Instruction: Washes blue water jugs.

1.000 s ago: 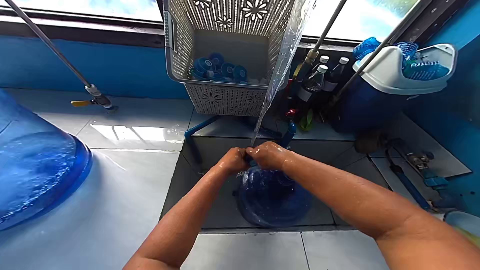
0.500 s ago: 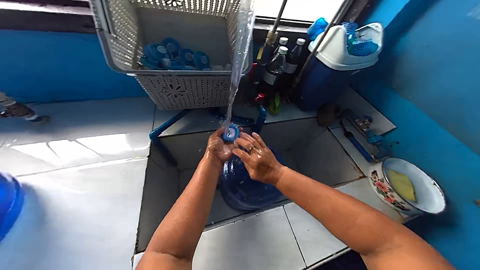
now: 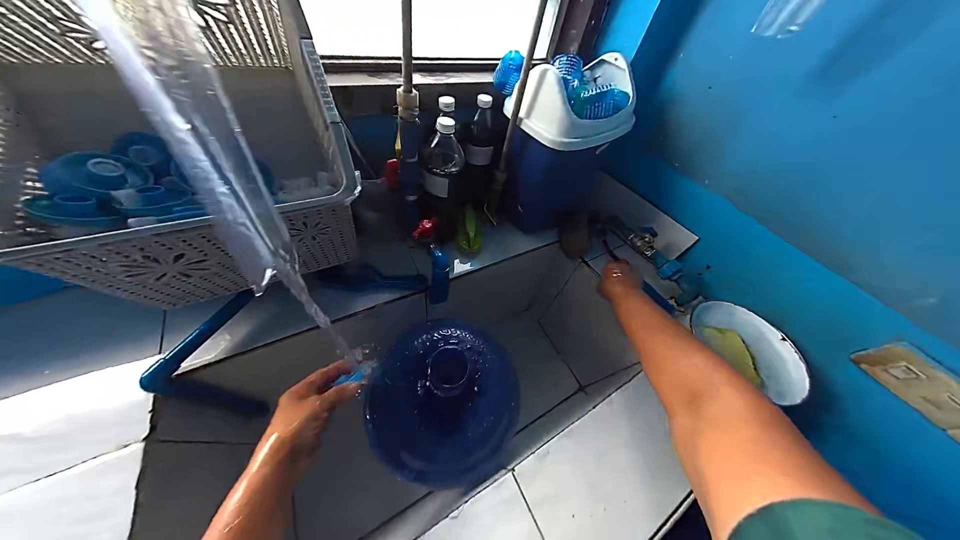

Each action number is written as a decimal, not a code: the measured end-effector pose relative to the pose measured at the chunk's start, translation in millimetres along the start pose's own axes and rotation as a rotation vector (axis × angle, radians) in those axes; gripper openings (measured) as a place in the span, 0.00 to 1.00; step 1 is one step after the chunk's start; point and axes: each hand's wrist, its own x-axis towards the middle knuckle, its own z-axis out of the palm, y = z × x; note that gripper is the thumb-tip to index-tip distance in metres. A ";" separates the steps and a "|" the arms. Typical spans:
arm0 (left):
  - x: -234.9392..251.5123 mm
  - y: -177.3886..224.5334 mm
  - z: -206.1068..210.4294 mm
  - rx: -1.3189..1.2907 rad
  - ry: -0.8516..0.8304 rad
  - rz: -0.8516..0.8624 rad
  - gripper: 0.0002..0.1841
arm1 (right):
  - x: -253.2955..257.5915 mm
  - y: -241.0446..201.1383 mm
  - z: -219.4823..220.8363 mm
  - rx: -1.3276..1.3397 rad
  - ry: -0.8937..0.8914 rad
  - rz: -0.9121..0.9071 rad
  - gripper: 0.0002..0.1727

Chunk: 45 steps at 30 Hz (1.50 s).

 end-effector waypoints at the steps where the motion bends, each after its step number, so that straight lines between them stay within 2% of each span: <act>1: -6.3 -4.8 -11.8 0.056 0.083 0.025 0.22 | 13.7 20.5 3.5 -0.008 0.031 0.027 0.28; 3: -25.5 -16.7 -49.4 0.210 0.279 0.127 0.28 | 36.6 55.4 19.8 -0.008 0.058 0.053 0.34; 4: -39.0 -21.8 -72.2 0.307 0.389 0.174 0.28 | 44.0 66.7 26.8 -0.029 0.051 0.050 0.40; 6: -71.4 -30.1 -116.3 0.470 0.601 0.192 0.27 | 43.9 74.0 30.2 -0.053 0.048 0.023 0.42; 7: -86.1 -35.3 -138.1 0.525 0.693 0.160 0.26 | 36.1 68.5 26.4 -0.010 0.037 0.006 0.41; 9: -111.2 -51.5 -176.8 0.613 0.832 0.049 0.25 | 6.0 53.2 18.2 0.182 0.004 -0.074 0.31; 11: -131.8 -69.7 -196.4 0.675 0.905 -0.080 0.24 | -35.6 46.2 17.6 0.421 -0.028 -0.282 0.24; 13: -141.5 -74.4 -191.3 0.703 0.946 -0.154 0.28 | -86.1 45.7 19.2 0.563 -0.018 -0.659 0.23; 16: -132.3 -59.4 -138.8 0.758 0.934 -0.001 0.44 | -148.4 37.7 18.1 0.437 0.058 -1.200 0.23; 17: -123.8 -48.7 -112.8 0.799 0.849 0.093 0.43 | -162.9 32.3 19.8 0.355 0.084 -1.309 0.24; 20: -95.4 -2.1 -20.9 0.716 0.400 0.328 0.27 | -192.5 12.7 21.8 0.153 0.250 -1.465 0.22; 23: -72.3 38.7 60.2 0.541 -0.015 0.329 0.24 | -205.9 -2.5 11.1 -0.019 0.312 -1.440 0.20; 25: -56.3 48.6 90.5 0.505 -0.162 0.348 0.23 | -219.2 -12.7 -2.5 -0.165 0.195 -1.293 0.20; 27: -42.1 50.7 103.5 0.559 -0.189 0.384 0.20 | -240.4 -35.2 -22.5 -0.346 -0.044 -1.059 0.22; 29: -36.8 55.2 104.3 0.670 -0.228 0.393 0.19 | -258.0 -61.0 -33.0 -0.465 -0.202 -0.924 0.22; 32: -38.1 64.7 101.5 0.788 -0.286 0.383 0.20 | -280.8 -98.4 -48.9 -0.560 -0.256 -0.898 0.16; 35: -38.8 65.3 100.5 0.794 -0.290 0.390 0.20 | -306.9 -145.5 -73.7 -0.693 -0.342 -0.820 0.10; 37: -37.7 64.3 99.2 0.778 -0.276 0.394 0.20 | -307.1 -153.3 -76.7 -0.714 -0.350 -0.815 0.10; 39: -36.1 64.5 97.5 0.770 -0.270 0.373 0.20 | -286.6 -129.6 -57.1 -0.561 -0.308 -0.867 0.13; 41: -33.6 64.7 98.1 0.771 -0.270 0.373 0.20 | -259.6 -90.8 -14.3 -0.299 -0.295 -0.893 0.17; 43: -31.9 65.5 100.9 0.778 -0.271 0.384 0.20 | -252.7 -64.4 29.9 -0.005 -0.387 -0.808 0.23; 45: -33.3 65.5 103.4 0.790 -0.268 0.403 0.19 | -271.2 -53.1 63.2 0.424 -0.543 -0.624 0.23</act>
